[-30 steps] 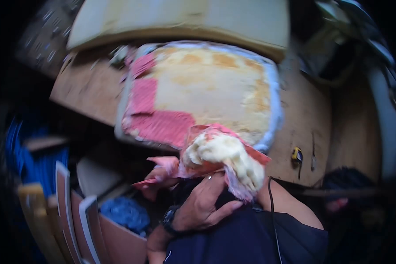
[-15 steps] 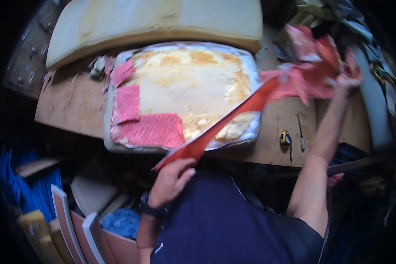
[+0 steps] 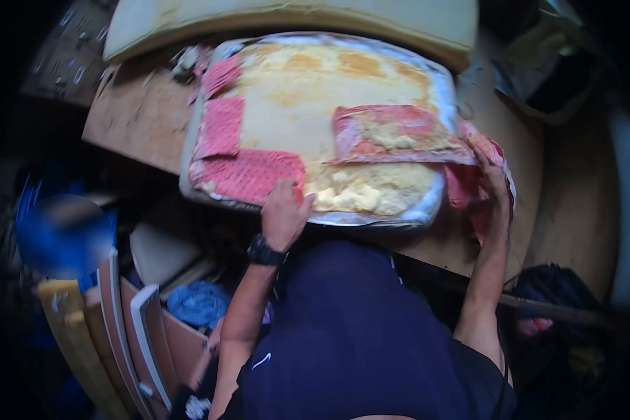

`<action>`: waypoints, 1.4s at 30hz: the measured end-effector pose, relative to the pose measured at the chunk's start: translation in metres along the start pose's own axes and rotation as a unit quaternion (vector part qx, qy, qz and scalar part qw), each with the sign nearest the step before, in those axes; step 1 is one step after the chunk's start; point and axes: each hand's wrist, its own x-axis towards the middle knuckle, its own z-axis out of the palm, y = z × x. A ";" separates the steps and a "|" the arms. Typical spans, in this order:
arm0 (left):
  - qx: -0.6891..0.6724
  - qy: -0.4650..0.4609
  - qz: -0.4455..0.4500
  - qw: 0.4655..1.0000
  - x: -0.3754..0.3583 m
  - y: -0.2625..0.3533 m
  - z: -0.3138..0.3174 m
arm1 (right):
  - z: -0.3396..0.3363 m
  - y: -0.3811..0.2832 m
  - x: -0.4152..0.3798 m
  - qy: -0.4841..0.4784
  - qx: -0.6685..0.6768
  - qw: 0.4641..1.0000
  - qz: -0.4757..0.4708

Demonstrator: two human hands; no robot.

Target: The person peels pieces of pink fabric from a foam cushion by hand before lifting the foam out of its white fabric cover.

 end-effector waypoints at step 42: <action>-0.229 0.056 -0.164 0.958 0.042 -0.059 0.005 | 0.360 -0.130 -0.029 0.054 -0.275 0.851 -0.444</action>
